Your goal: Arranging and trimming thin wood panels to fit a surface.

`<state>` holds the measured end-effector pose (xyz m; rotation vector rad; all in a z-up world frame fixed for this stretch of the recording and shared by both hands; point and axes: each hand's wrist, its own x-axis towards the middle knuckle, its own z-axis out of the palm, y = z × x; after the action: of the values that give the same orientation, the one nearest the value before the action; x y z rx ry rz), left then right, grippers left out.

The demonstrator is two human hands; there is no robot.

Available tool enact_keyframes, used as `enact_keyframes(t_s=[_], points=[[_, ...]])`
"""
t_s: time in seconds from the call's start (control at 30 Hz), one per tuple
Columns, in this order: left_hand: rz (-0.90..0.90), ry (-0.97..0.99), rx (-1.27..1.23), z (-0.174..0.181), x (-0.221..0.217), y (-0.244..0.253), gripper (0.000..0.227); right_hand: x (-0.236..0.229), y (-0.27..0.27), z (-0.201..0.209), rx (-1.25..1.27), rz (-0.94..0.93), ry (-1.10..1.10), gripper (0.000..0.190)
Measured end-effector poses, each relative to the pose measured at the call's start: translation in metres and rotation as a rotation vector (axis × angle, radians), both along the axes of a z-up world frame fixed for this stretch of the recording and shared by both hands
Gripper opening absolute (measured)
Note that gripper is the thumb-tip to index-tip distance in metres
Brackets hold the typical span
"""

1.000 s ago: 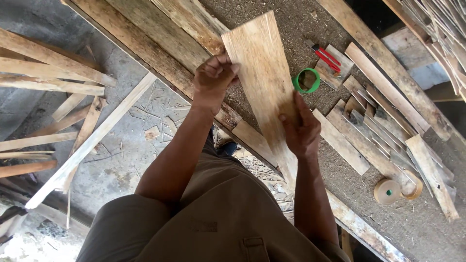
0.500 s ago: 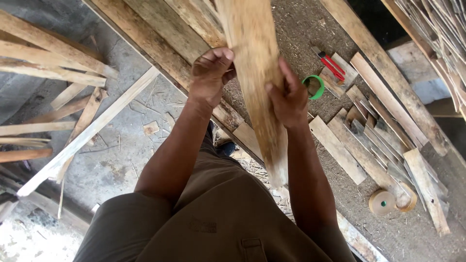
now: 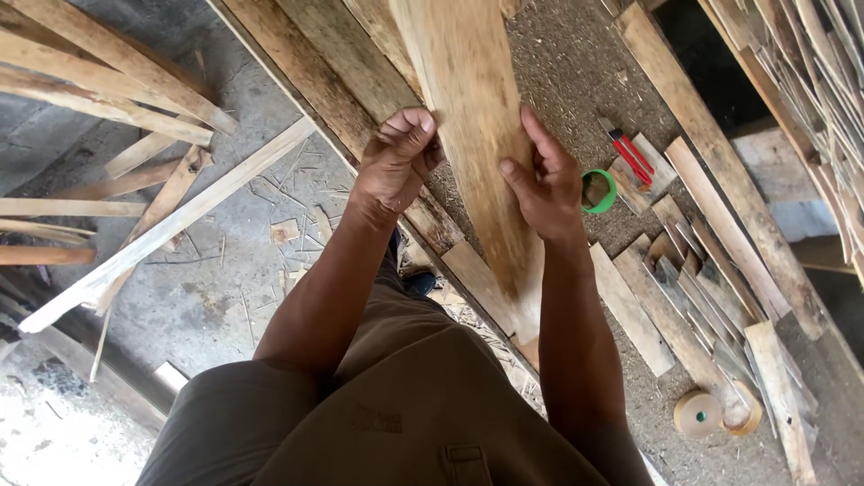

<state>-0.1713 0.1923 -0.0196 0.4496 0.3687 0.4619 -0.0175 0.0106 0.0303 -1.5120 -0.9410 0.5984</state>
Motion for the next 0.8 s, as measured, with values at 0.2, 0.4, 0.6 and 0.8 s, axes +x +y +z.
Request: enact_keyframes(t_s=[0.2, 0.4, 0.6, 0.8], points=[[0.340, -0.011, -0.006, 0.005, 0.010, 0.020, 0.003, -0.013, -0.020, -0.010, -0.071, -0.028, -0.161, 0.064], [0.283, -0.037, -0.099, -0.001, 0.014, 0.014, 0.003, -0.029, -0.034, -0.014, -0.372, -0.211, 0.191, 0.068], [0.197, -0.067, -0.218, -0.005, 0.015, 0.007, 0.010, -0.031, -0.045, -0.027, -0.027, -0.019, 0.005, 0.062], [0.401, 0.257, 0.185, 0.003, 0.019, 0.000, 0.003, -0.043, -0.049, -0.016, -0.163, -0.130, 0.060, 0.064]])
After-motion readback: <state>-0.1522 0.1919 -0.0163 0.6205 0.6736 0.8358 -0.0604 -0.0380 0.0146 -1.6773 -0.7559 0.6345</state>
